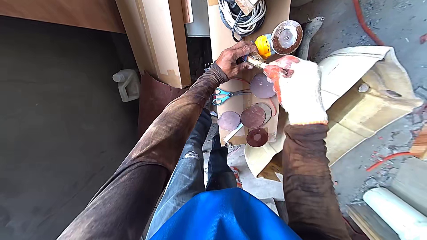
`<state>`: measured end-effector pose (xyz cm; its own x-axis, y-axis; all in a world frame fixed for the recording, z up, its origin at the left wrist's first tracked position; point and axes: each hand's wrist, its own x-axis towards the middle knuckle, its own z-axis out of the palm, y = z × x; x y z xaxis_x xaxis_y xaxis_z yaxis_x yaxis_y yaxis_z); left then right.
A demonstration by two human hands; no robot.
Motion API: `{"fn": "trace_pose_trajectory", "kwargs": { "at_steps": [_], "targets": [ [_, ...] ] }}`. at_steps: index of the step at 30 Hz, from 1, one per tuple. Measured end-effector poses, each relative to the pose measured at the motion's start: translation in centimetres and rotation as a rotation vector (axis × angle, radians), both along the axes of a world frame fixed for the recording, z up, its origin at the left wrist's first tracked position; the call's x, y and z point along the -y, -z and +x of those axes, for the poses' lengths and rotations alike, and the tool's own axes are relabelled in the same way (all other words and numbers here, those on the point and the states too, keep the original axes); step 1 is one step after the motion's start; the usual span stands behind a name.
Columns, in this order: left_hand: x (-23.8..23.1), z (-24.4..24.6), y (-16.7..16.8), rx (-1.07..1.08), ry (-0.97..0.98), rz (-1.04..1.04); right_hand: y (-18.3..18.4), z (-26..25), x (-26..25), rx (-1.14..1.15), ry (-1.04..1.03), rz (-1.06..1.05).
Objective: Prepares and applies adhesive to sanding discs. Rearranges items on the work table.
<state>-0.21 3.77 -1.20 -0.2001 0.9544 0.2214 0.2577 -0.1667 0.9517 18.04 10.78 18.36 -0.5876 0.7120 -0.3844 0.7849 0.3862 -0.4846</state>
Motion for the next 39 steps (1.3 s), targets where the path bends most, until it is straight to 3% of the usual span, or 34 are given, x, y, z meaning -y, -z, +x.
{"fn": "trace_pose_trajectory", "kwargs": {
  "at_steps": [5,11,20,27,39],
  "targets": [
    [-0.2,-0.1,0.1,0.002,0.007,-0.005,-1.7,1.7,2.5,0.04,0.11,0.159],
    [-0.2,-0.3,0.1,-0.006,0.046,0.016,0.2,2.0,2.5,0.056,0.135,-0.059],
    [-0.5,-0.3,-0.4,0.071,0.063,-0.033,-2.4,0.8,2.9,-0.11,0.295,-0.166],
    [-0.6,-0.5,-0.1,0.051,0.054,-0.029,-0.3,0.5,3.1,-0.184,0.346,-0.148],
    [-0.7,-0.7,0.5,0.035,0.047,0.021,4.6,4.2,4.9,-0.555,0.549,-0.462]
  ]
}}
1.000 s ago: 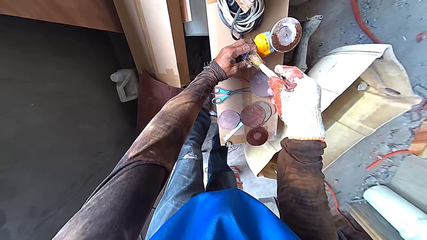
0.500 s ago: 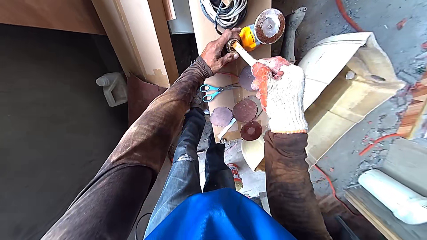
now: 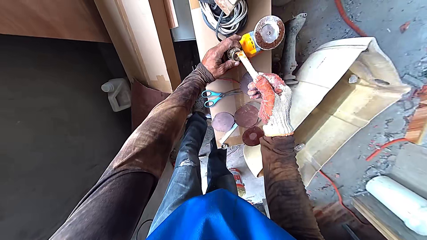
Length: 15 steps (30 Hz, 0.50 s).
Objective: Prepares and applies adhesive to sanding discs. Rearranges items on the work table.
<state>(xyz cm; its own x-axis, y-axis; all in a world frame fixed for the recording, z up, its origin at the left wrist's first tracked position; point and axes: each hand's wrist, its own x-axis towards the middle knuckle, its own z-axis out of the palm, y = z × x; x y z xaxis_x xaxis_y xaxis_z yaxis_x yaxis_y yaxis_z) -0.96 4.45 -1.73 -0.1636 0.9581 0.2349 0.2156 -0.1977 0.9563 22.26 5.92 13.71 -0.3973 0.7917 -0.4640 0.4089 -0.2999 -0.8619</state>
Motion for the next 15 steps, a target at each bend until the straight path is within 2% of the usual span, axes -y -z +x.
{"fn": "trace_pose_trajectory", "kwargs": {
  "at_steps": [9,15],
  "targets": [
    [0.34,0.4,-0.37,-0.011,-0.023,-0.068,0.0,0.83,-0.08,-0.203,0.09,-0.007],
    [0.28,0.64,-0.44,0.025,-0.089,-0.067,0.33,0.98,-0.15,-0.234,0.106,-0.014]
  ]
}}
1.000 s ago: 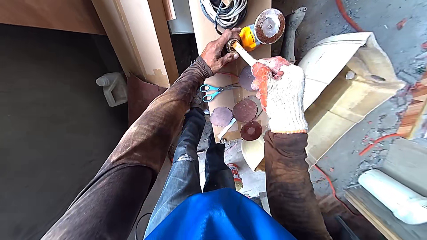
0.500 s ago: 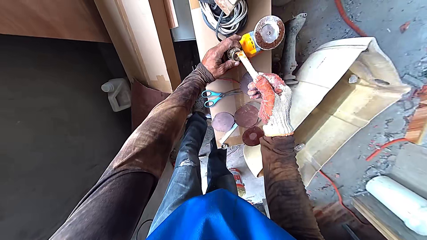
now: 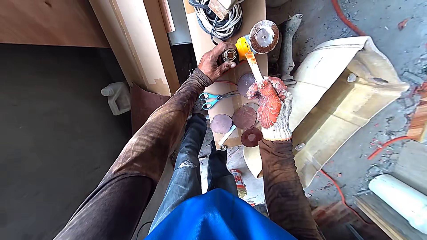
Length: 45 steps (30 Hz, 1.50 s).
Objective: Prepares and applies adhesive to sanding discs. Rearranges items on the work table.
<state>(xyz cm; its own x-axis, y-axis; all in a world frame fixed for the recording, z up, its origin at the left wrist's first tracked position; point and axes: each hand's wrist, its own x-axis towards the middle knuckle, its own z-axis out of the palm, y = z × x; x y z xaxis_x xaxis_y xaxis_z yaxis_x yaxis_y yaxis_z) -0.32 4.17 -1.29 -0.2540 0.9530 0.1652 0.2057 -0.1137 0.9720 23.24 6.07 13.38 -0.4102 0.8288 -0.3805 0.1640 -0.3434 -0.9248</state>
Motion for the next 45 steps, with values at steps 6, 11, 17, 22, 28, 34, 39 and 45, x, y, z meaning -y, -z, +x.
{"fn": "trace_pose_trajectory", "kwargs": {
  "at_steps": [6,11,17,22,28,34,39,45],
  "targets": [
    [0.0,0.2,0.2,-0.007,-0.028,0.024,1.4,0.4,-0.3,-0.145,0.038,-0.105],
    [0.0,0.1,0.0,-0.091,-0.018,-0.002,1.3,-0.5,-0.6,-0.5,0.116,-0.309],
    [-0.1,0.1,0.1,-0.098,-0.01,-0.023,2.1,-0.9,-4.4,-0.051,0.219,0.12],
    [-0.3,0.1,0.0,-0.095,-0.016,-0.012,4.7,-1.9,-9.5,0.81,-0.091,0.752],
    [-0.1,0.1,-0.2,-0.085,-0.015,-0.032,5.4,-3.1,-11.6,1.093,-0.323,0.932],
    [0.0,0.0,-0.2,-0.071,-0.015,-0.064,5.4,-3.1,-11.6,1.063,-0.552,1.044],
    [0.0,0.1,-0.1,-0.051,-0.02,-0.062,5.4,-2.7,-13.1,1.069,-0.517,1.157],
    [-0.1,0.0,-0.1,-0.041,-0.023,-0.052,6.0,-2.0,-12.6,1.081,-0.581,1.119]
  ]
}}
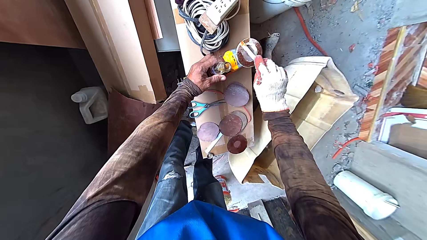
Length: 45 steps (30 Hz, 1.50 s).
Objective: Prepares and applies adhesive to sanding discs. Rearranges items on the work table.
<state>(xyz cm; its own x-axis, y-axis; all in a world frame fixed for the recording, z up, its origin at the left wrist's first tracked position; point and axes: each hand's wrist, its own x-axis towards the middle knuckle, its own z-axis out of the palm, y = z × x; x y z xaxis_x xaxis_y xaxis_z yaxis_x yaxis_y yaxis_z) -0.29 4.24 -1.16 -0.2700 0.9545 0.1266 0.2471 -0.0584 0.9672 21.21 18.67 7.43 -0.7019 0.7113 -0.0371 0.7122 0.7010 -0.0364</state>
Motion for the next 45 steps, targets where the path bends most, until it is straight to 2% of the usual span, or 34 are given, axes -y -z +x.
{"fn": "trace_pose_trajectory", "kwargs": {
  "at_steps": [4,8,12,15,20,26,31,36,38,43,45],
  "targets": [
    [0.1,0.0,0.0,-0.001,0.002,-0.001,-0.1,-0.2,0.6,0.0,0.122,0.053],
    [0.0,0.0,0.0,-0.013,0.002,0.004,0.0,-0.8,1.9,0.011,0.072,0.021],
    [0.0,0.0,0.1,-0.021,0.001,0.001,-0.3,-1.1,1.8,0.034,0.202,0.044],
    [0.0,0.0,0.1,-0.012,0.003,-0.013,-0.3,-0.9,2.4,0.063,0.194,0.019],
    [0.1,-0.1,-0.2,0.01,0.003,-0.031,-0.9,-0.8,2.1,0.121,0.359,-0.045],
    [0.1,0.0,-0.1,0.01,0.003,-0.034,-1.1,-3.0,3.0,0.095,0.216,-0.059],
    [0.2,0.1,-0.2,0.025,0.008,-0.016,-1.5,-1.9,1.7,0.15,0.413,-0.116],
    [0.1,-0.1,-0.1,0.017,0.001,-0.016,-1.2,-1.4,2.1,0.068,0.295,-0.147],
    [0.2,-0.1,-0.1,0.025,0.003,-0.032,-0.9,-1.3,1.6,0.076,0.262,-0.076],
    [0.1,-0.2,0.0,0.024,0.009,-0.019,-0.1,-0.4,1.4,0.07,-0.068,0.069],
    [0.2,0.0,0.0,0.03,0.008,-0.024,-0.4,-0.3,0.8,0.081,-0.057,0.079]
  ]
}}
